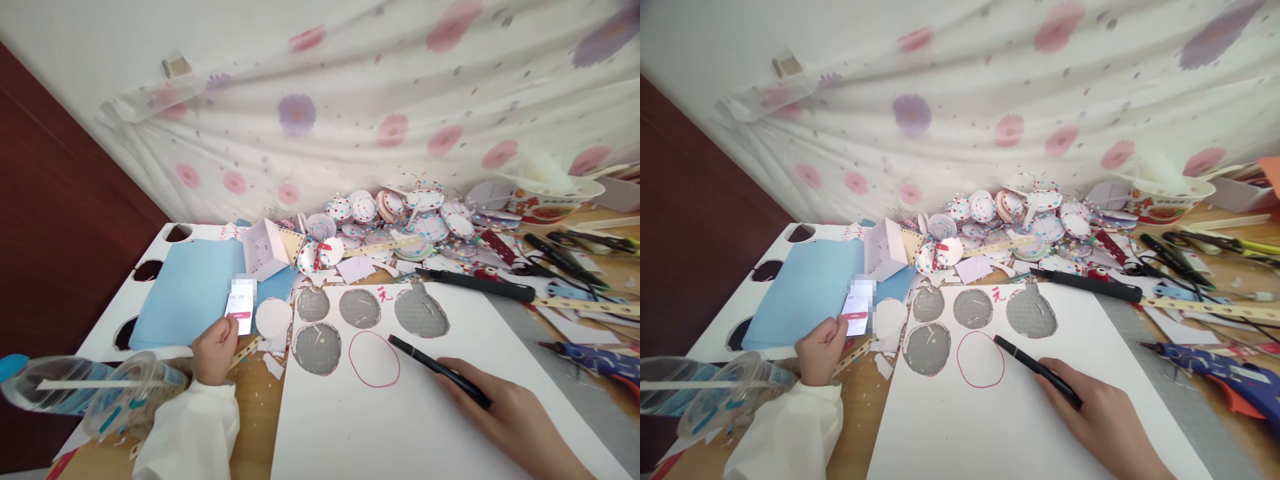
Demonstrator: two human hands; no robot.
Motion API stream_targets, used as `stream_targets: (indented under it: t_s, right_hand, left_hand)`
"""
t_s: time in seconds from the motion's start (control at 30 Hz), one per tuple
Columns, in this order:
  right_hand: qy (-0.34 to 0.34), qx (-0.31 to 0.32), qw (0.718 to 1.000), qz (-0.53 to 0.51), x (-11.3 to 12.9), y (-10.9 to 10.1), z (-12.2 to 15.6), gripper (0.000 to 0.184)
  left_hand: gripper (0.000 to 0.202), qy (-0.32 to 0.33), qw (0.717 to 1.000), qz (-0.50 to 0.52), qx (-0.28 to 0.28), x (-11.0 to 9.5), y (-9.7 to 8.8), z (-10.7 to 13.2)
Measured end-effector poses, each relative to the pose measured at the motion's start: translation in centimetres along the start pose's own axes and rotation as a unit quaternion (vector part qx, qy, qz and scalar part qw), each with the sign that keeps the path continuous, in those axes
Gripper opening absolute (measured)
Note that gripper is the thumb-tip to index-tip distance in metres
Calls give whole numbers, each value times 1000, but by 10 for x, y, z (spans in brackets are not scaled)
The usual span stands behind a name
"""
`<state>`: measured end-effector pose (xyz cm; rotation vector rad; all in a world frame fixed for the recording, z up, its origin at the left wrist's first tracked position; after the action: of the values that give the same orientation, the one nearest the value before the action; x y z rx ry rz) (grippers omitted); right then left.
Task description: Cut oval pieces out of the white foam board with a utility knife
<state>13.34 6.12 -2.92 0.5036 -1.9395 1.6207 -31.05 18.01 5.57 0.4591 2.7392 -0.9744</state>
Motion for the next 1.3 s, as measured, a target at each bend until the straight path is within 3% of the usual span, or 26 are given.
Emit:
stream_targets:
  t_s: [0.13, 0.37, 0.73, 0.9, 1.07, 1.17, 1.3]
  right_hand:
    - [3, 2, 1000, -4, 0, 1, 0, 38]
    - [-17, -9, 1000, -8, 0, 1, 1, 40]
    - [-7, 6, 1000, -29, -5, -8, -2, 42]
    - [-92, 21, 991, 92, -11, -21, -38, 39]
    - [-248, 27, 949, 191, 29, -6, -95, 36]
    - [-251, -5, 940, 232, 42, -10, -123, 32]
    - [-196, -55, 928, 313, 20, -37, -132, 32]
  left_hand:
    - [48, 52, 997, 54, 6, -24, -9, 0]
    - [48, 126, 981, 144, 34, -88, -28, 10]
    - [46, 229, 939, 213, 146, -156, -24, 46]
    - [46, 235, 933, 222, 160, -166, -27, 49]
    - [46, 226, 944, 197, 139, -173, -44, 60]
    - [43, 247, 946, 153, 141, -172, -58, 69]
    - [42, 251, 948, 118, 158, -155, -72, 77]
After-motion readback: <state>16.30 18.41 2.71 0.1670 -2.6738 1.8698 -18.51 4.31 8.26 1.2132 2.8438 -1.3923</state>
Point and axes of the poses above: each hand's wrist, its own z-axis away from the middle knuckle, its own y-axis out of the palm, x = y × z, the point moved 6 cm from there along -z, towards the middle knuckle, and after that the axes turned 3 degrees about -x, right-handed, at the moved point
